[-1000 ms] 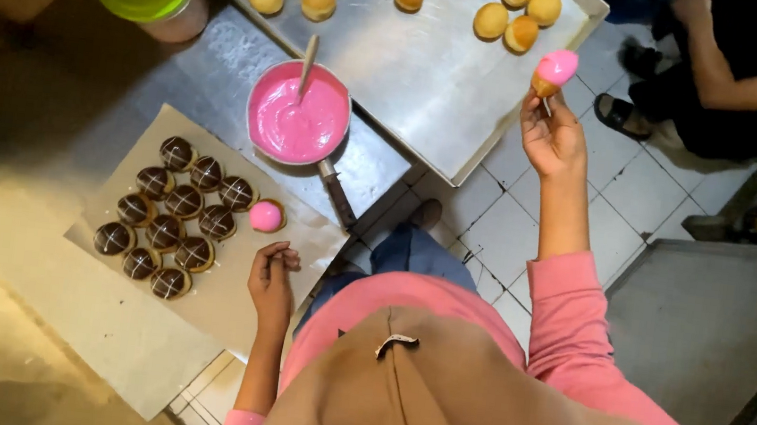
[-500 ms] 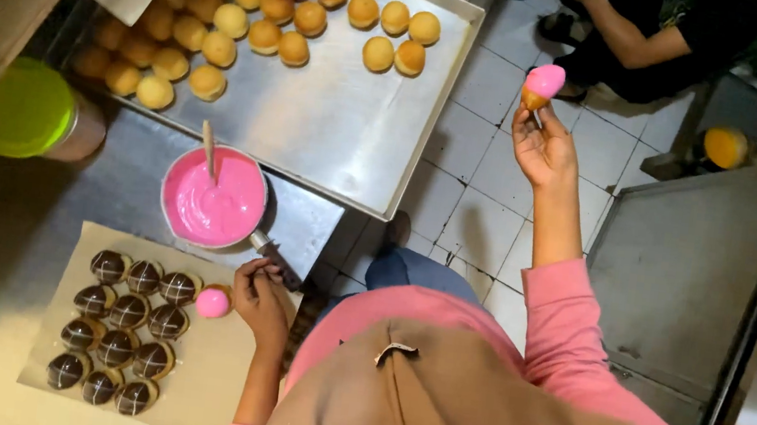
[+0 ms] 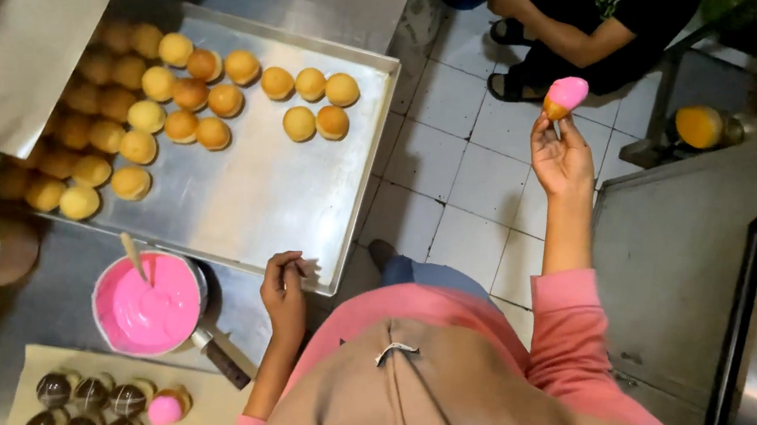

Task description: Decorate donuts by dipping them in pink glaze and adding sprinkles and icing.

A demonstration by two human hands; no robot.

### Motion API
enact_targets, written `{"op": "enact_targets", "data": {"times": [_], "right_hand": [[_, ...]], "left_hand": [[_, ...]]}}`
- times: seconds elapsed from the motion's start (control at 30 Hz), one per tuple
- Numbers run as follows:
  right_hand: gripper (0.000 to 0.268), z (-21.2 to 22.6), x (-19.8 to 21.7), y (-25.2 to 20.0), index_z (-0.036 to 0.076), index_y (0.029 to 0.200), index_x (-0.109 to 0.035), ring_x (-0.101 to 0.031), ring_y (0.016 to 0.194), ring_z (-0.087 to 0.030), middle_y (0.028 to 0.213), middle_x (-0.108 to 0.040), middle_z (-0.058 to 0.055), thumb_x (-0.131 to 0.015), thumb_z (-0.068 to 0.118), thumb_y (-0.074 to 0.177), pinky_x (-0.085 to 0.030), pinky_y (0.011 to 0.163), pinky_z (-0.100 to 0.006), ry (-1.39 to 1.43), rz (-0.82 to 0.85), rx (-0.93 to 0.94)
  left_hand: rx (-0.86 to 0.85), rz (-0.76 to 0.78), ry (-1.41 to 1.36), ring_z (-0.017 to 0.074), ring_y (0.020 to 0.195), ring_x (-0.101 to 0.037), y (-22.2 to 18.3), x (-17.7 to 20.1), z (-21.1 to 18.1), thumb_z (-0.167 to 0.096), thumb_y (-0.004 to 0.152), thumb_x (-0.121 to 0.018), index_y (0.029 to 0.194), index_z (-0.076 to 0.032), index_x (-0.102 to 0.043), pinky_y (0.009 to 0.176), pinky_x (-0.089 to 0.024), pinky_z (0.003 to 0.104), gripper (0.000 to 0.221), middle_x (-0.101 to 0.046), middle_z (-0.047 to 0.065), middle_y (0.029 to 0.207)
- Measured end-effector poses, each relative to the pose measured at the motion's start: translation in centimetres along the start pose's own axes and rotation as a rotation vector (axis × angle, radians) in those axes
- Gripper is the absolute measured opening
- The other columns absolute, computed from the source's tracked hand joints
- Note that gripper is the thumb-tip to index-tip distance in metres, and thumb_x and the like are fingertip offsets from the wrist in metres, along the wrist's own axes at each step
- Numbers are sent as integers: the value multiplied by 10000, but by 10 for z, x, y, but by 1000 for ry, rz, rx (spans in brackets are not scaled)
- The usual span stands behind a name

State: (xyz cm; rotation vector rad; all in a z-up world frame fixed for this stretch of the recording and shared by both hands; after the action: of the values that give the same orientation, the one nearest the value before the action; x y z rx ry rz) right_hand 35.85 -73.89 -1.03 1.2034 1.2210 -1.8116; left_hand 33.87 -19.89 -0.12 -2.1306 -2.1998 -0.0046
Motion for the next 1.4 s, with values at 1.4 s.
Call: {"op": "enact_targets", "data": {"times": [1.4], "right_hand": [[275,65,29,117,-26,1258,-586,-656,1091,-328,1239,-628,-177,-659,34,1000,-588,937,-415,10,-125,-35]], "left_hand": [[-155,382,165,164,855,-672,62,-142,-22,146,906,-493,1052,17,-663,759,-537,271,258,-667,100,943]]}}
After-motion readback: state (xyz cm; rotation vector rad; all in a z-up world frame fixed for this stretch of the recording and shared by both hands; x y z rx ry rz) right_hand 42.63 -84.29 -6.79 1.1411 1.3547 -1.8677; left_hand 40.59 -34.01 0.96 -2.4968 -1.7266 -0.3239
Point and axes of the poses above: each hand's wrist, its own y-axis towards the middle knuckle, its own x-axis out of the back of the hand, z = x × y, the point moved 1 cm from there along y, towards the middle knuckle
